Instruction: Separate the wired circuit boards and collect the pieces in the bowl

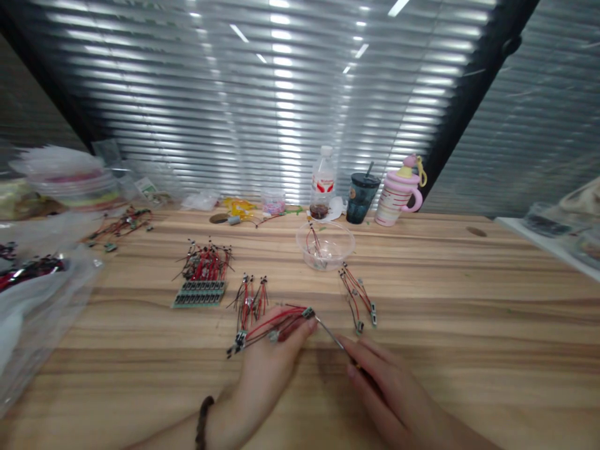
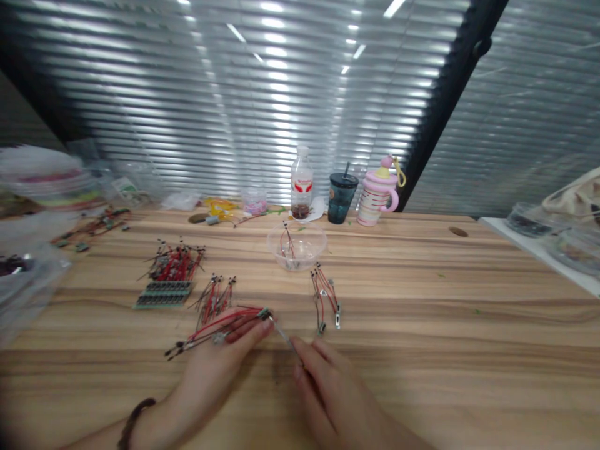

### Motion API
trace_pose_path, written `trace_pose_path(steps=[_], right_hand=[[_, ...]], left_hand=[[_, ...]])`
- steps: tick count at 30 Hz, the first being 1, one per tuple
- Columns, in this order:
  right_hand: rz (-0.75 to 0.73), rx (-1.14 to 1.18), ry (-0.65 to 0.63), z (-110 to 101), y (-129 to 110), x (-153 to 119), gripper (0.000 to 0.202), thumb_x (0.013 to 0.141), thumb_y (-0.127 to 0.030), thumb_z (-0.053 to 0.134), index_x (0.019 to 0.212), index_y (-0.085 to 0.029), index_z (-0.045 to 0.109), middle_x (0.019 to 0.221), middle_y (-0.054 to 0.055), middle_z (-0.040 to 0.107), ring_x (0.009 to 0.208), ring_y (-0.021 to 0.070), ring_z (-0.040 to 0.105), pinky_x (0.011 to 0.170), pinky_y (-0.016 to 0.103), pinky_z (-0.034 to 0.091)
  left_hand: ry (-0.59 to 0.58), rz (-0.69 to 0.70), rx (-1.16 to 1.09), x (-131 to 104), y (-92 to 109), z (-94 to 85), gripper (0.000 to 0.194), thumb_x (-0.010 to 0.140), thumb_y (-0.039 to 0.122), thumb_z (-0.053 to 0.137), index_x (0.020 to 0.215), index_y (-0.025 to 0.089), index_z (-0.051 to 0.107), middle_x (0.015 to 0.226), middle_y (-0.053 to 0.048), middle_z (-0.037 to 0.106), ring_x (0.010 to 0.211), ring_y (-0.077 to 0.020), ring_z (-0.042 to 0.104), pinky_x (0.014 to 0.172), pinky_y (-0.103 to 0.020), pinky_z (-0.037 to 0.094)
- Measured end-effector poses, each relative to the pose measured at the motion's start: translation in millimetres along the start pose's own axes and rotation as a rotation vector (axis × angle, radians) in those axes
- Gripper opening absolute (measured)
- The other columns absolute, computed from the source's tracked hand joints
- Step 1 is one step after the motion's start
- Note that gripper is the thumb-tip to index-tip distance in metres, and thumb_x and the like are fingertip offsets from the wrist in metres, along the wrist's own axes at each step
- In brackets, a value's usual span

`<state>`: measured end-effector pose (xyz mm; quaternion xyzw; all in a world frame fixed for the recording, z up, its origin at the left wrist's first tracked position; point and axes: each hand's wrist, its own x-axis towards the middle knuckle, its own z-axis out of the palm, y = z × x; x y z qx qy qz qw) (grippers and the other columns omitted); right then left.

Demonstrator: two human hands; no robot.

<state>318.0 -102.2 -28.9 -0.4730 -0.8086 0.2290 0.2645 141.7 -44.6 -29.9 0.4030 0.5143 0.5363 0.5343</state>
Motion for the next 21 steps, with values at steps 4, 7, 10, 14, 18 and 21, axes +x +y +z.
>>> trace_pose_path(steps=[4,7,10,14,18,21], right_hand=[[0.021,0.017,-0.048,-3,-6,2,0.041,0.090,-0.019,0.037,0.130,-0.017,0.045,0.120,0.012,0.059,0.110,0.0192,0.056,0.093,0.031,0.047],[0.012,0.014,-0.026,-1,-4,3,0.040,0.089,-0.018,0.038,0.128,-0.017,0.048,0.121,0.011,0.059,0.108,0.0193,0.058,0.091,0.030,0.049],[0.015,0.030,-0.017,2,-1,1,0.039,0.090,-0.019,0.038,0.127,-0.018,0.049,0.119,0.010,0.060,0.107,0.0186,0.058,0.091,0.030,0.048],[0.057,0.108,-0.014,2,2,-1,0.036,0.091,-0.024,0.039,0.125,-0.022,0.052,0.120,0.008,0.060,0.109,0.0183,0.056,0.094,0.031,0.045],[0.219,0.357,-0.029,-3,7,3,0.028,0.089,-0.032,0.044,0.107,-0.025,0.065,0.094,0.004,0.068,0.086,0.0167,0.062,0.074,0.026,0.051],[0.468,0.626,-0.151,-7,12,6,0.028,0.087,-0.037,0.048,0.100,-0.023,0.068,0.056,-0.003,0.051,0.046,0.0074,0.045,0.040,0.014,0.035]], left_hand=[[-0.033,-0.074,-0.077,2,-1,0.5,0.019,0.053,0.016,0.076,0.069,0.013,0.066,0.070,-0.004,0.073,0.069,-0.0169,0.069,0.072,-0.026,0.058],[-0.086,-0.093,-0.061,2,-3,0.4,0.017,0.055,0.019,0.075,0.070,0.013,0.069,0.075,-0.005,0.074,0.074,-0.0183,0.070,0.078,-0.029,0.057],[-0.114,-0.060,-0.004,0,-3,-0.4,0.014,0.059,0.020,0.073,0.071,0.014,0.071,0.078,-0.006,0.074,0.077,-0.0195,0.070,0.081,-0.031,0.056],[-0.035,0.157,0.192,-1,-4,-2.6,0.008,0.058,0.017,0.074,0.065,0.019,0.071,0.072,-0.003,0.073,0.073,-0.0193,0.068,0.076,-0.030,0.057],[-0.145,0.056,0.158,0,-5,-3.0,0.007,0.062,0.019,0.071,0.068,0.016,0.069,0.072,-0.005,0.073,0.070,-0.0176,0.069,0.067,-0.026,0.057],[-0.220,-0.075,0.115,1,-5,-1.4,0.005,0.063,0.018,0.069,0.065,0.014,0.067,0.068,-0.006,0.072,0.066,-0.0162,0.069,0.064,-0.024,0.056]])
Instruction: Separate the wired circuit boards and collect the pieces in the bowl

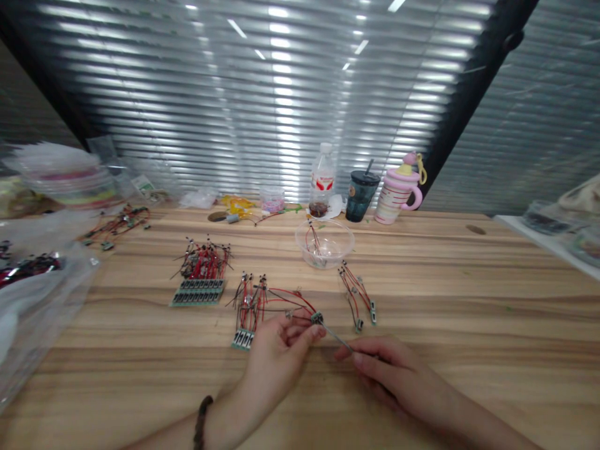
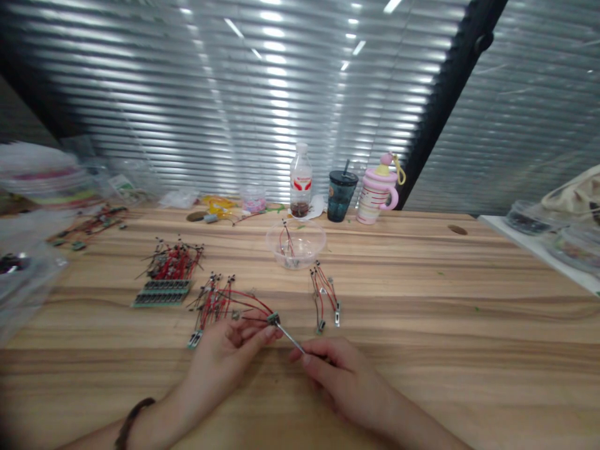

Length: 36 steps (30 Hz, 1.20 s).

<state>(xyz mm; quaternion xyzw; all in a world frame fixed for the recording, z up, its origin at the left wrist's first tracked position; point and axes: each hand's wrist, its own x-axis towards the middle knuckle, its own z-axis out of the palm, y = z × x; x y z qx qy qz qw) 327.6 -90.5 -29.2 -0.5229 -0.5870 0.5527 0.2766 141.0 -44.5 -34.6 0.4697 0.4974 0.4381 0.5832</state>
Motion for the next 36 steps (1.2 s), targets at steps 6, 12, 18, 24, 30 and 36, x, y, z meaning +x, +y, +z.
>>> trace_pose_path(steps=[6,12,18,24,30,36], right_hand=[[0.162,0.229,-0.076,-8,-2,4,0.031,0.081,-0.041,0.054,0.095,-0.017,0.067,0.051,-0.007,0.038,0.035,0.0022,0.027,0.031,0.012,0.017],[0.189,0.133,-0.116,-20,-5,7,0.031,0.081,-0.041,0.052,0.093,-0.016,0.066,0.054,-0.006,0.039,0.034,0.0025,0.025,0.031,0.015,0.015],[-0.168,-0.110,0.273,-3,-7,14,0.031,0.064,-0.034,0.073,0.083,-0.015,0.057,0.063,-0.004,0.047,0.054,0.0076,0.040,0.049,0.018,0.032],[-0.164,-0.058,0.210,10,-6,15,0.030,0.063,-0.038,0.075,0.068,-0.016,0.054,0.057,-0.004,0.045,0.054,0.0088,0.039,0.050,0.020,0.030],[-0.179,0.026,0.132,3,0,17,0.021,0.067,-0.031,0.072,0.072,-0.015,0.061,0.062,-0.003,0.053,0.059,0.0100,0.045,0.054,0.020,0.034],[-0.192,0.060,0.285,1,4,25,0.019,0.071,-0.031,0.067,0.079,-0.015,0.060,0.071,0.000,0.060,0.064,0.0127,0.054,0.060,0.022,0.042]], left_hand=[[-0.029,-0.060,-0.070,1,2,0.6,0.005,0.063,0.013,0.069,0.065,0.014,0.064,0.062,-0.003,0.071,0.061,-0.0137,0.068,0.062,-0.022,0.055],[-0.098,-0.078,-0.117,3,-2,-3.8,0.008,0.067,0.016,0.067,0.074,0.012,0.062,0.068,-0.002,0.071,0.066,-0.0115,0.067,0.067,-0.021,0.054],[-0.240,-0.006,0.019,-2,-9,-1.1,0.009,0.071,0.020,0.065,0.078,0.013,0.063,0.070,-0.001,0.070,0.068,-0.0110,0.066,0.066,-0.020,0.053],[-0.477,0.057,-0.104,-15,-7,0.7,0.018,0.072,0.015,0.066,0.090,0.021,0.066,0.086,0.003,0.070,0.081,-0.0072,0.064,0.077,-0.017,0.050],[-0.523,-0.056,-0.133,-11,-6,-0.9,0.013,0.071,0.016,0.068,0.083,0.016,0.064,0.083,0.001,0.069,0.079,-0.0079,0.063,0.076,-0.019,0.049],[-0.414,-0.083,-0.096,-5,-8,-2.1,0.018,0.067,0.019,0.069,0.079,0.014,0.057,0.069,0.003,0.062,0.066,-0.0067,0.058,0.063,-0.018,0.045]])
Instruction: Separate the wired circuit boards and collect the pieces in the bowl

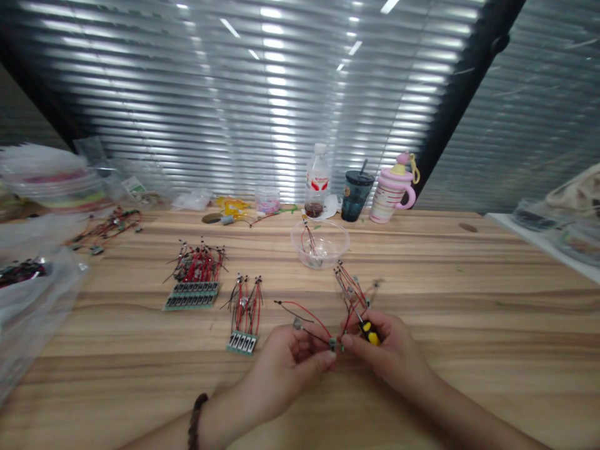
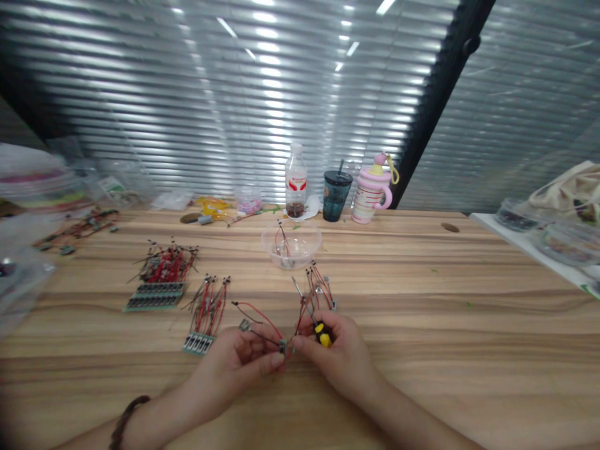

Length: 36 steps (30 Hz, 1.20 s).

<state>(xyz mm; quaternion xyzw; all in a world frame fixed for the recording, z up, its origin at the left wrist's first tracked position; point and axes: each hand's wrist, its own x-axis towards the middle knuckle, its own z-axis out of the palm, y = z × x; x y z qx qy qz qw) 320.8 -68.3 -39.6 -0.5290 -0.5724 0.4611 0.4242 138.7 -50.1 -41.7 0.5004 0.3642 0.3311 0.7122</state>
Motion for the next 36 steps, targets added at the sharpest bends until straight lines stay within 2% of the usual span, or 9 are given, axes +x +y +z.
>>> trace_pose_path(steps=[4,8,16,19,23,25,27,31,36], right_hand=[[-0.141,-0.299,0.111,-1,-1,8,0.013,0.072,-0.025,0.065,0.076,-0.016,0.057,0.071,0.001,0.060,0.066,0.0139,0.056,0.062,0.023,0.042],[-0.185,-0.532,0.066,1,1,14,0.008,0.074,-0.024,0.062,0.075,-0.017,0.059,0.070,0.000,0.062,0.064,0.0147,0.057,0.060,0.023,0.041],[-0.100,-0.554,0.083,2,0,15,0.022,0.074,-0.033,0.066,0.086,-0.016,0.061,0.071,0.001,0.063,0.064,0.0168,0.058,0.059,0.025,0.042],[-0.180,-0.600,0.122,0,-6,12,0.032,0.070,-0.036,0.070,0.093,-0.016,0.061,0.081,0.004,0.063,0.074,0.0193,0.058,0.067,0.028,0.044],[-0.278,-0.686,0.193,-17,-13,10,0.022,0.084,-0.027,0.053,0.101,-0.015,0.059,0.091,0.008,0.060,0.086,0.0194,0.056,0.075,0.028,0.043],[-0.252,-0.802,0.229,-34,-11,11,0.025,0.089,-0.021,0.042,0.107,-0.013,0.057,0.097,0.011,0.058,0.090,0.0195,0.056,0.079,0.028,0.043],[-0.110,-1.016,0.283,-52,-4,15,0.030,0.087,-0.016,0.039,0.112,-0.009,0.054,0.101,0.015,0.057,0.090,0.0208,0.057,0.079,0.029,0.042],[0.066,-1.223,0.214,-77,8,22,0.021,0.084,-0.014,0.042,0.090,-0.012,0.062,0.085,0.012,0.061,0.079,0.0211,0.060,0.069,0.028,0.041],[0.117,-1.306,0.268,-79,7,23,0.024,0.083,-0.020,0.044,0.074,-0.010,0.064,0.080,0.017,0.061,0.078,0.0288,0.060,0.065,0.035,0.042]], left_hand=[[0.147,0.046,0.184,6,-6,-1.7,0.020,0.072,0.026,0.063,0.084,0.013,0.052,0.066,0.002,0.057,0.061,-0.0080,0.054,0.058,-0.020,0.043],[0.200,0.096,0.313,8,-7,0.3,0.022,0.075,0.028,0.057,0.090,0.013,0.050,0.065,0.002,0.053,0.057,-0.0083,0.050,0.051,-0.020,0.039],[0.226,-0.043,0.266,10,0,1.4,0.057,0.071,0.034,0.059,0.119,0.008,0.041,0.060,0.006,0.051,0.046,-0.0074,0.047,0.043,-0.019,0.037],[0.214,-0.060,0.270,10,1,1.0,0.060,0.072,0.035,0.059,0.122,0.008,0.039,0.058,0.007,0.050,0.044,-0.0073,0.047,0.042,-0.019,0.037],[0.233,-0.018,0.357,8,-3,-1.8,0.074,0.074,0.035,0.057,0.135,0.012,0.020,0.061,0.007,0.050,0.046,-0.0086,0.049,0.041,-0.019,0.038],[0.264,0.044,0.451,5,-4,-4.8,0.079,0.077,0.033,0.054,0.138,0.014,0.009,0.063,0.006,0.051,0.049,-0.0092,0.050,0.045,-0.019,0.039],[0.291,0.102,0.561,2,-3,-8.5,0.078,0.079,0.031,0.052,0.138,0.015,0.004,0.062,0.005,0.052,0.052,-0.0099,0.052,0.049,-0.020,0.039],[0.299,0.154,0.849,-2,5,-16.6,0.073,0.082,0.028,0.045,0.138,0.013,0.001,0.061,0.004,0.054,0.050,-0.0110,0.050,0.049,-0.021,0.034],[0.252,0.183,1.128,2,10,-21.2,0.048,0.086,0.029,0.039,0.130,0.013,0.027,0.059,0.002,0.055,0.056,-0.0146,0.053,0.054,-0.024,0.035]])
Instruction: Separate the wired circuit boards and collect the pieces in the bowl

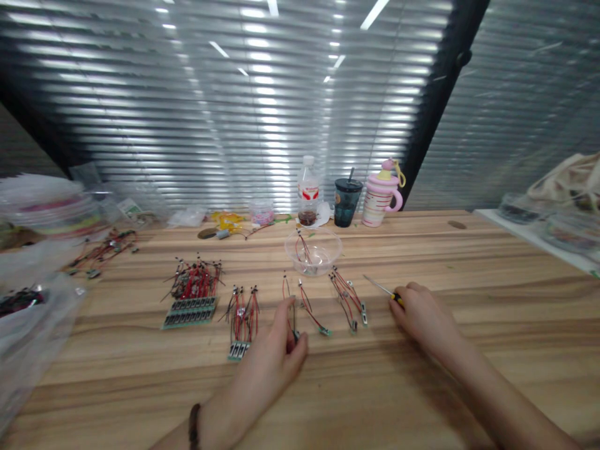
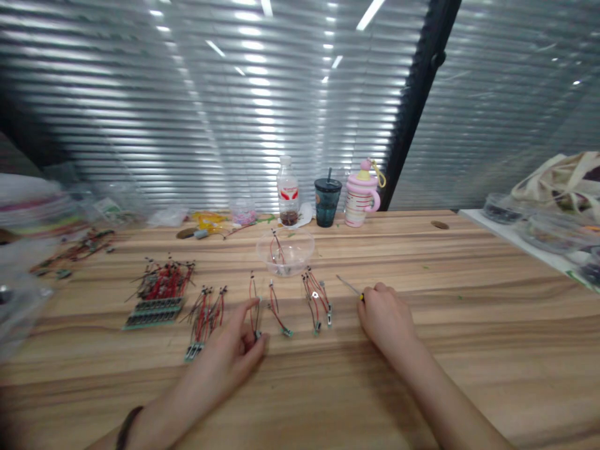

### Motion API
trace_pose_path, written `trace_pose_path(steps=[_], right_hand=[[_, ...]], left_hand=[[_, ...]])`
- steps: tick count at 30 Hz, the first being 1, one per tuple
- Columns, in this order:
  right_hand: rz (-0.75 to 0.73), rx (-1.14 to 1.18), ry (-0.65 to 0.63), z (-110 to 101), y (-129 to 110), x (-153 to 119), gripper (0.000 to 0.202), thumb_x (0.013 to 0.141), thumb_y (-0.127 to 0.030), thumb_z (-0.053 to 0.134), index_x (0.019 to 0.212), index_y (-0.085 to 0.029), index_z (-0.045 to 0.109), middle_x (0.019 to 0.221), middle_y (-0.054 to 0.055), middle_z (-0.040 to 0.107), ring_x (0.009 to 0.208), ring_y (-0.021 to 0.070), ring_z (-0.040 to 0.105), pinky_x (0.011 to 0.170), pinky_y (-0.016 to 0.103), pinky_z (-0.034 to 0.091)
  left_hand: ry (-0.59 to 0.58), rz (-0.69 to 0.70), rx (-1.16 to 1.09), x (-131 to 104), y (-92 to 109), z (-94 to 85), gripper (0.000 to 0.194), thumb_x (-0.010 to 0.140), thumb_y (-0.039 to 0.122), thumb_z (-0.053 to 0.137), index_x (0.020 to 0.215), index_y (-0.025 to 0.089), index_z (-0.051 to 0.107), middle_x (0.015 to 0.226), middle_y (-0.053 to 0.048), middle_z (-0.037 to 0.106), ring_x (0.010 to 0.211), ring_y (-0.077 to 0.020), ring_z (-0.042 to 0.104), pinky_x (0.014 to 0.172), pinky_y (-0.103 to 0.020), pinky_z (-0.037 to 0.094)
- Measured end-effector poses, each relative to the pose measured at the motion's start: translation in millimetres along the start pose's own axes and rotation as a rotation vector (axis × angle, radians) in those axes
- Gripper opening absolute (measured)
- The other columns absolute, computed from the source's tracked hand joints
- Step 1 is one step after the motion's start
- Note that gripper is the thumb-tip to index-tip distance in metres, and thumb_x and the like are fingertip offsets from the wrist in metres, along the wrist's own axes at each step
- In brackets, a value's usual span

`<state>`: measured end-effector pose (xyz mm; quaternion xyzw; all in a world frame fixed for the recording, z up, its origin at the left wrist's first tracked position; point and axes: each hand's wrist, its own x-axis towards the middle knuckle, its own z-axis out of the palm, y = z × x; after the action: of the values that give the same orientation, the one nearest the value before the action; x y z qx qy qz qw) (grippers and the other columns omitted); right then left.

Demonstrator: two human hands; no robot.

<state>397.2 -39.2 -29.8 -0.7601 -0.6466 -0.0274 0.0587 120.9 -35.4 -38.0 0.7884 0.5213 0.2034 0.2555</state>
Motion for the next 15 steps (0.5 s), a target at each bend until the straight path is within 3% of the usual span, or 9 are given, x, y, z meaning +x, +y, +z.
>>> trace_pose_path(steps=[3,5,7,10,15], right_hand=[[-0.014,-0.012,0.069,-3,-9,-4,0.026,0.082,-0.023,0.048,0.091,-0.006,0.065,0.098,0.022,0.058,0.095,0.0340,0.055,0.077,0.041,0.042],[-0.135,0.118,0.117,-4,-19,-8,0.033,0.083,-0.021,0.049,0.110,-0.006,0.059,0.112,0.020,0.052,0.103,0.0294,0.052,0.085,0.038,0.042],[-0.298,0.334,0.078,-5,-29,-13,0.036,0.084,-0.021,0.049,0.118,-0.011,0.055,0.111,0.015,0.052,0.099,0.0225,0.054,0.085,0.032,0.043],[-0.401,0.540,-0.041,-3,-42,-22,0.034,0.082,-0.020,0.053,0.115,-0.016,0.058,0.104,0.011,0.055,0.094,0.0196,0.055,0.086,0.031,0.044],[-0.419,0.654,-0.094,2,-54,-33,0.028,0.077,-0.016,0.059,0.104,-0.018,0.065,0.101,0.008,0.057,0.090,0.0190,0.056,0.082,0.031,0.045]], left_hand=[[-0.017,0.052,0.115,-1,2,2.4,0.043,0.089,0.033,0.034,0.128,0.015,0.031,0.062,0.000,0.058,0.056,-0.0167,0.056,0.053,-0.026,0.038],[0.016,0.126,0.214,-2,3,5.4,0.040,0.088,0.037,0.037,0.123,0.018,0.039,0.081,-0.007,0.063,0.072,-0.0202,0.061,0.061,-0.031,0.045],[0.083,0.212,0.285,-3,4,9.4,0.039,0.085,0.039,0.045,0.119,0.021,0.044,0.104,-0.011,0.058,0.090,-0.0240,0.059,0.071,-0.036,0.049],[0.130,0.283,0.300,-3,5,14.7,0.046,0.081,0.041,0.053,0.121,0.023,0.043,0.114,-0.012,0.050,0.097,-0.0245,0.056,0.076,-0.037,0.051],[0.026,0.259,0.278,-2,9,15.3,0.036,0.084,0.038,0.049,0.118,0.025,0.048,0.106,-0.008,0.052,0.092,-0.0215,0.055,0.076,-0.037,0.051]])
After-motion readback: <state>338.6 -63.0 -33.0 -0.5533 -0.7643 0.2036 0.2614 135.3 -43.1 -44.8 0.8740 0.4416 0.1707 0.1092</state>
